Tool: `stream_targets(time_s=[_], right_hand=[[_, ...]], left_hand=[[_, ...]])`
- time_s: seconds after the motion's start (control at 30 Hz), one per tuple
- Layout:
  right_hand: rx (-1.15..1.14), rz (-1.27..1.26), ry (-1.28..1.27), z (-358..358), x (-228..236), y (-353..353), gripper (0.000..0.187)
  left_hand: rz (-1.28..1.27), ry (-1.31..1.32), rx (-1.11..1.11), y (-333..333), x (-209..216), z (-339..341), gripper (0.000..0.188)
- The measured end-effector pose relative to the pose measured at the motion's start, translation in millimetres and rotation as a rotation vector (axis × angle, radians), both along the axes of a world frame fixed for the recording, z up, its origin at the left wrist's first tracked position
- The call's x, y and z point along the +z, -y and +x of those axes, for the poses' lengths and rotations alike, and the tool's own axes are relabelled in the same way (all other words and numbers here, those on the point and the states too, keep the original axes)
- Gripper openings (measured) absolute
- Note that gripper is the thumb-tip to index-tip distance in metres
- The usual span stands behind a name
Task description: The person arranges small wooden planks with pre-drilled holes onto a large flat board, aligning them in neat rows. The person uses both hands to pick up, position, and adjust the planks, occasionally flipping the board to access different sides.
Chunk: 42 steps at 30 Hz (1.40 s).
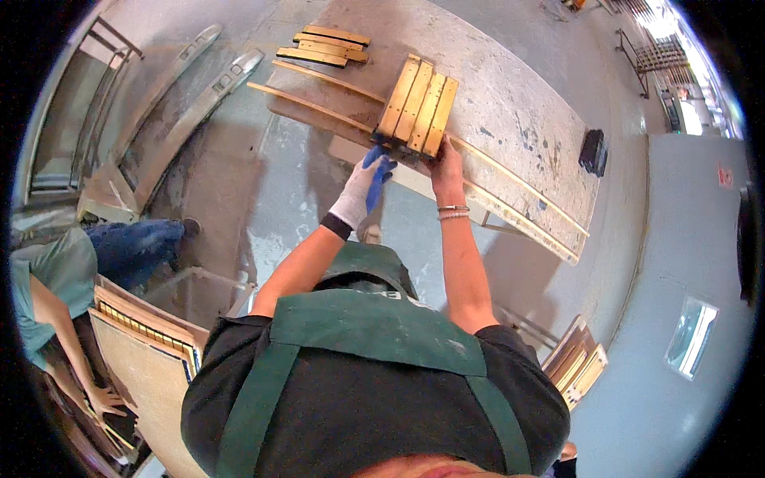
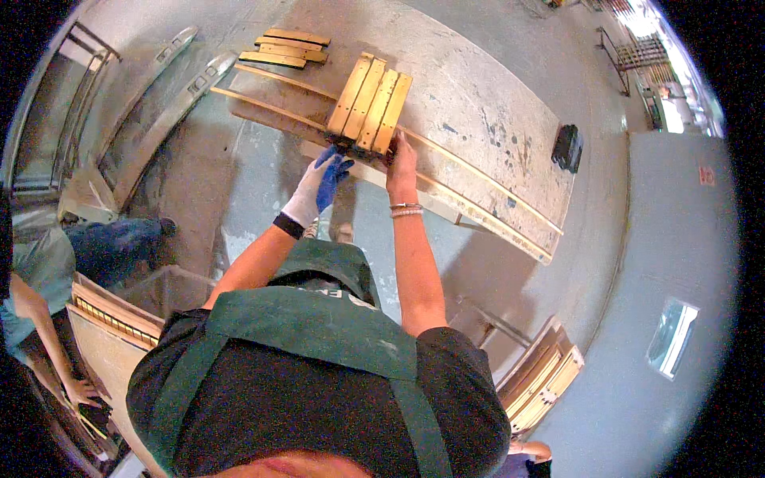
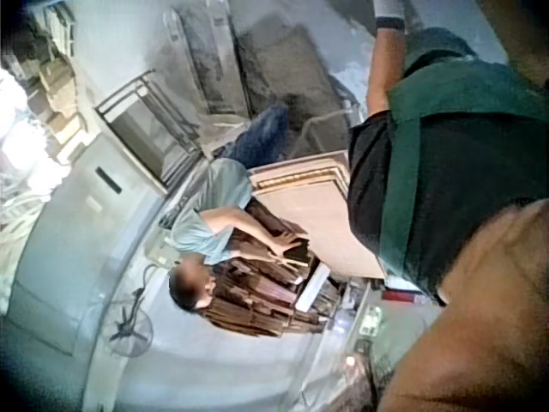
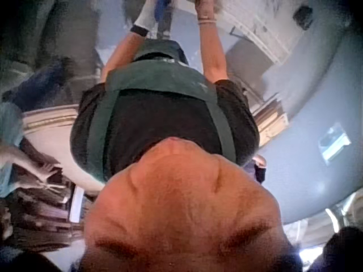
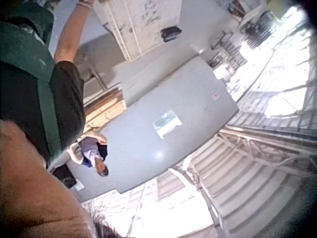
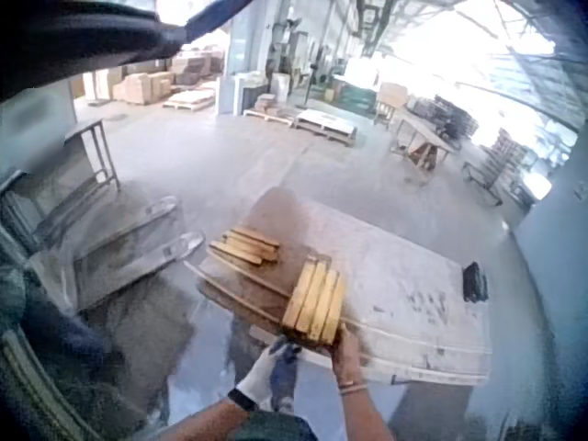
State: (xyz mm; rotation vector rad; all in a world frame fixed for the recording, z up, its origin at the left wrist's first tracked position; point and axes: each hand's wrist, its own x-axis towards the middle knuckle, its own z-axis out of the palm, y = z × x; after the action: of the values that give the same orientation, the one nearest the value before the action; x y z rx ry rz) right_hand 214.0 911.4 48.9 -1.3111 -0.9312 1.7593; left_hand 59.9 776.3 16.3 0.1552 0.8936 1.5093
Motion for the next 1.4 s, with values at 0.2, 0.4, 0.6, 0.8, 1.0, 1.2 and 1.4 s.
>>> stream_targets(time_s=[0.2, 0.4, 0.6, 0.8, 1.0, 1.2, 1.4], right_hand=[[0.217, 0.297, 0.000, 14, 9, -15, 0.046], [0.364, 0.236, -0.136, 33, 34, -25, 0.039], [0.279, -0.026, -0.107, 23, 42, -32, 0.055], [0.282, -0.155, -0.127, -6, 87, -36, 0.068], [0.358, -0.233, -0.149, 7, 78, -43, 0.087], [0.340, -0.096, -0.039, -4, 89, -33, 0.070], [0.300, 0.289, 0.503, -20, 81, -26, 0.056]], left_hand=[[-0.123, -0.640, -0.251, 0, 42, 12, 0.046], [-0.179, -0.895, -0.254, 1, 41, 4, 0.042], [0.008, -1.259, -0.043, 0, 27, -44, 0.048], [-0.032, -0.387, 0.052, -63, 57, -58, 0.074], [0.058, -0.527, -0.088, -77, 74, -55, 0.071], [0.225, -0.735, -0.093, -66, 58, -62, 0.057], [0.306, -1.699, -0.197, -60, 99, -53, 0.063]])
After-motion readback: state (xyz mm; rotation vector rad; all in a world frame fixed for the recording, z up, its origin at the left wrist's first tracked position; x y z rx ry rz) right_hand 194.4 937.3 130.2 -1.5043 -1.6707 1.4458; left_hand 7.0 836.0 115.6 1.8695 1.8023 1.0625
